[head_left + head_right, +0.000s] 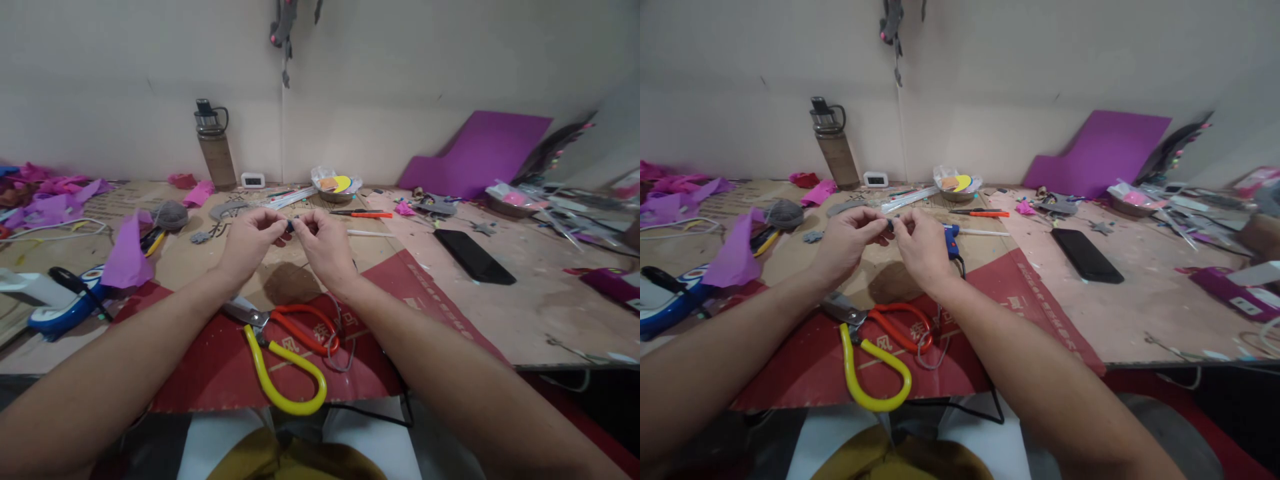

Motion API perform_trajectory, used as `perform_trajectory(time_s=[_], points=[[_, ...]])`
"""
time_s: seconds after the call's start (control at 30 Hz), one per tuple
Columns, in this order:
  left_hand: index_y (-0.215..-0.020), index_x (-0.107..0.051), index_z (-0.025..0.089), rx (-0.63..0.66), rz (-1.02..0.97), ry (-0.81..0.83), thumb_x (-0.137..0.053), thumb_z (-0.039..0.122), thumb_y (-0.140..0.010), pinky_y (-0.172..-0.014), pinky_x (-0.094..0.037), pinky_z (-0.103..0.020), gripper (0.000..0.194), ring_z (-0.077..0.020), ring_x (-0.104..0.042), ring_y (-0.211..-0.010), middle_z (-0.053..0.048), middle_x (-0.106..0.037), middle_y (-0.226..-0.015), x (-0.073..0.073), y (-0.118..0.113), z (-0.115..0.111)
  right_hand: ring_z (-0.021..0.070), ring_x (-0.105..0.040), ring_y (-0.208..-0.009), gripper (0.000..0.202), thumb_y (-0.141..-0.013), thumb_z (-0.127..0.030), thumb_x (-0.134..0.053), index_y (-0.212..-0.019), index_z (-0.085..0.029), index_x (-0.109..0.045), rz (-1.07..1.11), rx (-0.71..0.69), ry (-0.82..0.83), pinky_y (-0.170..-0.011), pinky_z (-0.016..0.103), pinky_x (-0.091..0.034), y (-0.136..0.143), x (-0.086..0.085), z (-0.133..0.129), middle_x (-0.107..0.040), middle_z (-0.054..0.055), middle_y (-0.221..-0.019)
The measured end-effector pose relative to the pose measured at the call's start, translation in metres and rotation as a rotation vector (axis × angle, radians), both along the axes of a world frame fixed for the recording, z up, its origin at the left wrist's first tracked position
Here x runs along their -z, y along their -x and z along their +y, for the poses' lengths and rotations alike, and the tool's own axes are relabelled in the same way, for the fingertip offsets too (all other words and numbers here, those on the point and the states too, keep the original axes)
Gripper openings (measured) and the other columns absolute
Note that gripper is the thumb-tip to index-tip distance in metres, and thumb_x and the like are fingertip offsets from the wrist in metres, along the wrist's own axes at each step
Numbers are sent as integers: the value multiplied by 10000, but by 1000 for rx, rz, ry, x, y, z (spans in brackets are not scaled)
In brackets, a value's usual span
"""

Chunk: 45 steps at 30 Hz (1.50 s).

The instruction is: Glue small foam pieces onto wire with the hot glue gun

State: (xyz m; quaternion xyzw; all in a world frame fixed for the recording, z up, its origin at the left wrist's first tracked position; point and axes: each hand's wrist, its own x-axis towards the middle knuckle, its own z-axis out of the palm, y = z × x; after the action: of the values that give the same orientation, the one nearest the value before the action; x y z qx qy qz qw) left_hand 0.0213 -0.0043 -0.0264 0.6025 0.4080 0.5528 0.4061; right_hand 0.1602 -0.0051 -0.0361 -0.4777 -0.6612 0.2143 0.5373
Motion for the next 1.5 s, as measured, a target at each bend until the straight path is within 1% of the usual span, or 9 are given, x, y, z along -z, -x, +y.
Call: perform_trajectory(time_s=[0.27, 0.37, 0.43, 0.53, 0.73, 0.9, 1.07, 1.3, 1.5], points=[[-745, -619, 169, 83, -147, 139, -727, 290, -687, -561, -469, -220, 172, -110, -598, -642, 2, -620, -701, 2, 0, 0, 106, -464, -611, 161, -870, -280, -550, -739, -193, -516, 33, -32, 1, -628, 263, -368, 0, -1, -4, -563, -18, -684], [-751, -620, 172, 116, -177, 170, -740, 302, -674, -560, -463, -220, 192, -111, -599, -650, 1, -622, -709, 2, 1, 1, 102, -449, -593, 106, -853, -282, -576, -883, -196, -523, 78, -30, 10, -605, 255, -359, -1, 1, -1, -513, -46, -668], [-757, -627, 173, 143, -191, 184, -752, 307, -665, -563, -462, -222, 205, -113, -602, -656, 0, -626, -714, 3, 2, 2, 104, -450, -591, 171, -846, -286, -584, -980, -191, -538, 100, -62, 24, -600, 252, -356, -3, 2, 3, -491, -60, -650], [-739, -640, 164, 173, -193, 213, -770, 309, -648, -566, -459, -225, 215, -111, -602, -646, -7, -633, -705, 2, 2, 5, 103, -467, -605, 121, -847, -297, -569, -872, -180, -587, 117, -145, 45, -607, 252, -360, -6, 4, 9, -536, -41, -664], [-754, -707, 132, 232, -16, 188, -738, 363, -698, -589, -458, -239, 240, -127, -617, -631, -65, -689, -699, -1, 7, 11, 111, -475, -591, 175, -841, -322, -559, -745, -176, -574, 8, -134, 51, -588, 259, -345, -18, 8, 16, -562, -28, -642], [-780, -734, 147, 176, 225, 122, -705, 399, -731, -590, -455, -244, 259, -136, -610, -621, -65, -706, -694, -2, 12, 12, 120, -491, -615, 168, -848, -309, -560, -747, -176, -579, -133, -119, 31, -587, 258, -335, -22, 10, 16, -588, -7, -674], [-785, -746, 158, 113, 419, 45, -684, 339, -733, -571, -439, -239, 198, -132, -596, -578, -39, -689, -634, -5, 12, 9, 140, -515, -662, 137, -853, -269, -561, -768, -174, -609, -281, -103, 17, -620, 272, -349, -20, 6, 9, -627, 30, -736], [-685, -712, 158, 74, 509, 39, -663, 303, -713, -541, -412, -236, 156, -126, -569, -532, -35, -665, -587, -7, 12, 8, 145, -508, -681, 105, -846, -223, -559, -771, -172, -612, -329, -110, -15, -657, 286, -350, -19, 3, 5, -608, 23, -730], [-654, -680, 168, 61, 385, 89, -659, 279, -703, -524, -416, -233, 122, -123, -557, -526, -26, -645, -568, -6, 10, 6, 129, -465, -658, 91, -826, -222, -560, -828, -169, -633, -236, -147, 29, -627, 265, -337, -21, 4, 8, -542, -13, -671]])
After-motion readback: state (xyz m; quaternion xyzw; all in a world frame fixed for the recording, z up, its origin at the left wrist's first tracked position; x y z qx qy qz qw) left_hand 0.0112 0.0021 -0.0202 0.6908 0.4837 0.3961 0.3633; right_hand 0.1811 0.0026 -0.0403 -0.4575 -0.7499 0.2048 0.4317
